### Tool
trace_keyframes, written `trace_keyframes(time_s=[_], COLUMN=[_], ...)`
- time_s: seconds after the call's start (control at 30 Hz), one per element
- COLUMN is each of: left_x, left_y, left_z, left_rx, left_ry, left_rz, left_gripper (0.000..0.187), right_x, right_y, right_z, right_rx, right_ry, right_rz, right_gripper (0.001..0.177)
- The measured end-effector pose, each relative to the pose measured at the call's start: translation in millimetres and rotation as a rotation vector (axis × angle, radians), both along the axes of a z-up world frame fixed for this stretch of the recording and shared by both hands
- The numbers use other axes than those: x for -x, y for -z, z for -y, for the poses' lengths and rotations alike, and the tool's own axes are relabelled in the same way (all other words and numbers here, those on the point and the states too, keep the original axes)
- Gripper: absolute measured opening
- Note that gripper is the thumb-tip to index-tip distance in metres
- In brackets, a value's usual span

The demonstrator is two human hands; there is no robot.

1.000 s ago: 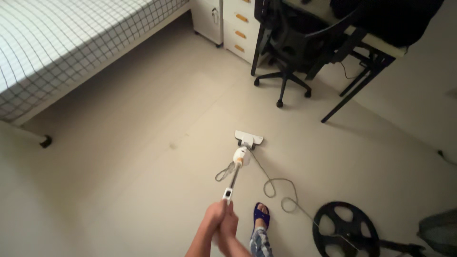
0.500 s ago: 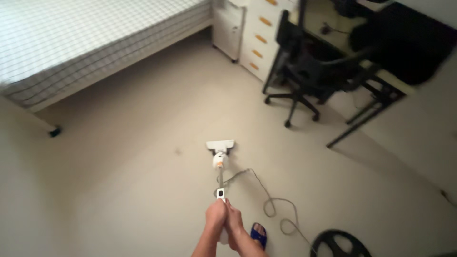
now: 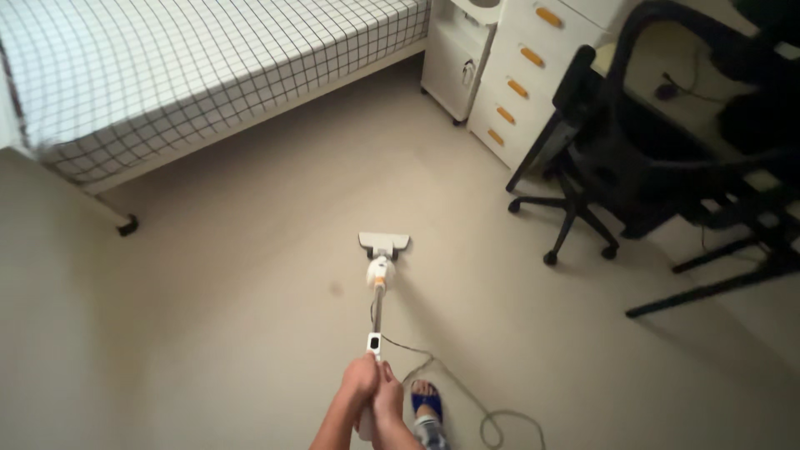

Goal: The person vacuums the floor of a bedroom, moving an office chair aside to clean the space underneath it and navigating around a bed and cabinets.

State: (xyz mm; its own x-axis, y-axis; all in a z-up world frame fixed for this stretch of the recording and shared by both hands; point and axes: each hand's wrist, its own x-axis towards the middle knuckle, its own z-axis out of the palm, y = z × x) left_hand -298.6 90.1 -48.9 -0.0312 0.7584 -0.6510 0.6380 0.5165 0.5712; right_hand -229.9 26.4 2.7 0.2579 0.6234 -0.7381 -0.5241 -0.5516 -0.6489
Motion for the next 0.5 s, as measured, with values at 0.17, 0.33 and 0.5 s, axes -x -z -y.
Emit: trace_keyframes(time_s=[0.17, 0.33, 0.5], left_x=[-40.2, -88.4, -126.1], left_y=[25.8, 24.6, 17.2], left_z=[-143.4, -285.5, -362.0], left_rx=[-0.111, -0.065, -0.044], left_ry=[0.144, -0.024, -0.194], left_rz=[-0.039, 0.042, 0.134], left_gripper=[0.048, 0.061, 0.069], right_x=[-39.2, -84.5, -121.3], right_y=[-28.3, -28.2, -83.1], right_z=[-151.1, -288.7, -368.9], right_rx=[0.102, -0.069, 0.124], right_ry=[0.015, -0.025, -0.119], right_rz=[0.090, 0.250, 0.141], right_gripper=[0.044, 0.044, 0.042])
